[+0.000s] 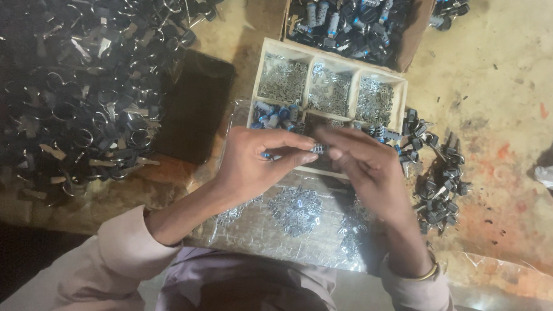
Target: The person sits at a workbench assembling small electrical terminal components. They pick blue and black plastic parts from a compartment tray, press the parts together by hand to join them, and place the assembled units into a cardboard box, repeating the cycle continuously.
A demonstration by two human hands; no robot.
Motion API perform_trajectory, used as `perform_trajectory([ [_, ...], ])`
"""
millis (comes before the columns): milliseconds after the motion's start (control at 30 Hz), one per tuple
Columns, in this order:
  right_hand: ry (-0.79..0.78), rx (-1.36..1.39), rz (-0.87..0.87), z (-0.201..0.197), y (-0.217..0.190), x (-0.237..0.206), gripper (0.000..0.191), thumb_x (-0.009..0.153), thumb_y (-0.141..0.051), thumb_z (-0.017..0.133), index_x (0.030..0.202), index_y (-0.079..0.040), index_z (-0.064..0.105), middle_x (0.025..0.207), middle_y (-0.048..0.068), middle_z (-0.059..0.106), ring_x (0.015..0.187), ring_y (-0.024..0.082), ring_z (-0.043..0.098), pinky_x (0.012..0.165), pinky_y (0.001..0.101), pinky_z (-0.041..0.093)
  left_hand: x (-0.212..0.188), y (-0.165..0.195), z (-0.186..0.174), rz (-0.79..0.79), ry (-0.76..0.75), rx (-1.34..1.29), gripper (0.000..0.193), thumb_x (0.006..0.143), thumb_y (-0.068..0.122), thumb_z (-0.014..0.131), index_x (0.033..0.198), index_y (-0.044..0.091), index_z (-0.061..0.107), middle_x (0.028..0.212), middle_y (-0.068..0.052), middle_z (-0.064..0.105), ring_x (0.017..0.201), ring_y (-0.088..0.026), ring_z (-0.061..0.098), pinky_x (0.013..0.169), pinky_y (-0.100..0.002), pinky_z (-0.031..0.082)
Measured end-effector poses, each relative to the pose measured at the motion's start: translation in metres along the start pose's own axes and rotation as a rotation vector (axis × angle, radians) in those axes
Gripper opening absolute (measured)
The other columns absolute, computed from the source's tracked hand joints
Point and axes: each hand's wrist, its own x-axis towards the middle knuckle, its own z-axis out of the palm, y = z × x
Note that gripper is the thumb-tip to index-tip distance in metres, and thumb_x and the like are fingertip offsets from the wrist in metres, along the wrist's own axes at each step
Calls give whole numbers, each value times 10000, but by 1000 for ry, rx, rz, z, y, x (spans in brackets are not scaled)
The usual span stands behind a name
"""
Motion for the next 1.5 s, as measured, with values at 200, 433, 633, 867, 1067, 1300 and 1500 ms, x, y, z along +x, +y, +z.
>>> perform_trajectory([
  [200, 184, -191, -37, -41, -1, -14, 159, 961, -69, 766, 1118, -46, 756, 1089, 82, 733, 898, 131, 645, 747, 265, 500, 2, -2, 0, -18, 8, -33, 170, 897, 12, 809, 1061, -1, 769, 1040, -92, 801, 931, -138, 782, 816, -251, 650],
  [433, -105, -694, -2, -34, -17, -75, 174, 754, -244, 885, 771, -112, 773, 732, 6, 695, 708, 206, 594, 719, 391, 459, 0, 4, -4, -31, 58, -93, 173, 925, 2, 799, 1093, -2, 759, 1048, -86, 790, 961, -120, 778, 841, -243, 653],
  [633, -58, -576, -104, 39, -29, -108, 237, 777, -322, 875, 800, -134, 733, 848, 25, 634, 874, 262, 556, 795, 408, 430, -23, 22, -18, 25, 118, -129, 186, 948, -52, 781, 1121, -27, 719, 1110, -94, 759, 1001, -141, 767, 863, -247, 650],
  [867, 249, -759, -112, 69, -20, -114, 241, 819, -232, 838, 1014, -120, 751, 1015, 50, 682, 987, 249, 579, 874, 430, 373, -102, 31, -41, -8, 224, -109, 223, 926, -79, 762, 1135, -54, 690, 1122, -126, 732, 993, -143, 742, 872, -256, 639],
  [1067, 460, -946, 30, 37, 9, -108, 182, 937, -226, 848, 1089, -164, 768, 943, -8, 712, 882, 184, 596, 867, 402, 369, -189, 14, -30, -186, 352, -143, 239, 869, -72, 771, 1096, -54, 697, 1097, -141, 750, 926, -154, 757, 774, -242, 627],
  [1300, 365, -889, 14, 29, 14, -93, 162, 935, -191, 839, 1089, -178, 790, 895, -9, 695, 890, 205, 597, 852, 401, 345, -244, -2, 17, -385, 326, -210, 212, 833, -51, 794, 1034, -44, 728, 1043, -121, 765, 886, -136, 749, 743, -226, 625],
  [1500, 377, -857, 7, 29, 9, -89, 152, 910, -180, 845, 1054, -170, 795, 872, -3, 681, 911, 213, 595, 871, 398, 340, -253, -9, 33, -575, 327, -199, 206, 813, -6, 824, 1004, -27, 752, 954, -73, 789, 750, -69, 687, 605, -188, 528],
])
